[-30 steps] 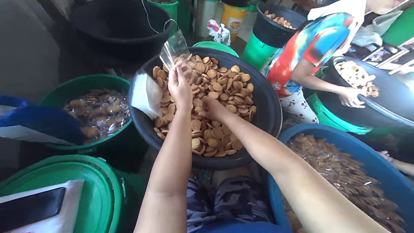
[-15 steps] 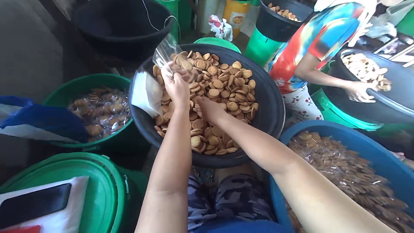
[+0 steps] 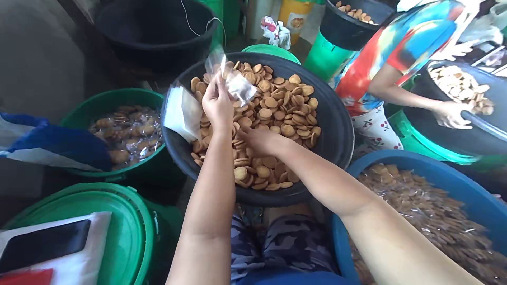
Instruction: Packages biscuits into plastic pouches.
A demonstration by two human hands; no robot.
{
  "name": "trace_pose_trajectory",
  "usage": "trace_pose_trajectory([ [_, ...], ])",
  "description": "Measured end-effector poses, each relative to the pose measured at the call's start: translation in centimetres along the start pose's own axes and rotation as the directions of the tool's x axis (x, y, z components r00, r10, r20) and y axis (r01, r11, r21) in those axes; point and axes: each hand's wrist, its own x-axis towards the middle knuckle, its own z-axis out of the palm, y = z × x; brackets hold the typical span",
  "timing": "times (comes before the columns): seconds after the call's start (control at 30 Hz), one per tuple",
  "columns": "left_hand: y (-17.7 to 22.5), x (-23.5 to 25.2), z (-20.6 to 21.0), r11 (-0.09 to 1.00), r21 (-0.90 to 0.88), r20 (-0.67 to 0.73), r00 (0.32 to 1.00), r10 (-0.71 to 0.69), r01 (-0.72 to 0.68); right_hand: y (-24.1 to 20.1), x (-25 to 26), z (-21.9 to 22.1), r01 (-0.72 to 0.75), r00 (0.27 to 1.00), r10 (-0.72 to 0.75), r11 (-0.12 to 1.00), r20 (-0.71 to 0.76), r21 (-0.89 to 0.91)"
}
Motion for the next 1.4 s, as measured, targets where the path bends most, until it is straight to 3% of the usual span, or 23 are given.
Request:
trace_pose_trajectory([
  [0.13,0.5,0.3,-0.8,0.998,0.066,0.155,0.988,-0.025,0.015,1.8,0.8,1.1,0.027,0.996,-0.016,0.992,-0.093,0.127],
  [0.23,0.5,0.6,-0.9,0.985,0.138,0.160,0.979,-0.125,0.103,5.8,0.3,0.6,0.096,0.936,0.090,0.866,-0.341,0.490],
  [0.27,0.7,0.4,-0.7,0.969,0.204,0.150,0.974,-0.171,0.139,7.1,-0.3,0.0,0.122,0.910,0.169,0.764,-0.379,0.634],
  [0.37,1.6,-0.1,-0.4,0.874,0.462,0.248,0.925,-0.287,0.147,9.9,-1.5,-1.1,0.199,0.849,0.428,0.281,-0.308,0.939],
  [0.43,1.4,-0.5,0.1,0.817,0.565,0.306,0.891,-0.336,0.114,11.0,-2.0,-1.5,0.219,0.822,0.508,0.137,-0.258,0.966],
  [0.53,1.7,-0.6,0.3,0.774,0.631,0.417,0.820,-0.393,0.050,12.5,-2.7,-1.9,0.167,0.794,0.549,0.216,-0.261,0.962],
  [0.6,1.6,-0.7,0.4,0.745,0.666,0.421,0.815,-0.399,0.020,13.4,-2.7,-1.8,0.187,0.761,0.578,0.239,-0.295,0.953],
  [0.83,1.7,-1.2,0.8,0.744,0.665,0.546,0.724,-0.421,-0.068,13.1,-3.5,-2.8,0.375,0.686,0.646,0.080,-0.335,0.924],
  [0.93,0.7,-1.5,0.6,0.747,0.651,0.619,0.667,-0.415,-0.139,12.9,-3.5,-2.9,0.443,0.652,0.657,0.075,-0.378,0.894],
  [1.07,-0.3,-1.8,1.3,0.849,0.509,0.732,0.588,-0.343,-0.139,11.2,-3.0,-2.7,0.381,0.736,0.503,0.246,-0.453,0.891],
  [1.17,0.4,-2.0,1.4,0.877,0.475,0.759,0.537,-0.368,-0.070,11.0,-3.2,-2.7,0.265,0.805,0.426,0.364,-0.413,0.893],
  [1.3,1.1,-2.0,1.3,0.873,0.486,0.714,0.562,-0.418,0.033,11.6,-4.2,-3.1,0.165,0.874,0.394,0.313,-0.286,0.935],
  [1.4,0.1,-1.7,1.4,0.878,0.479,0.706,0.587,-0.397,0.018,11.4,-4.2,-3.1,0.131,0.905,0.357,0.287,-0.233,0.949],
])
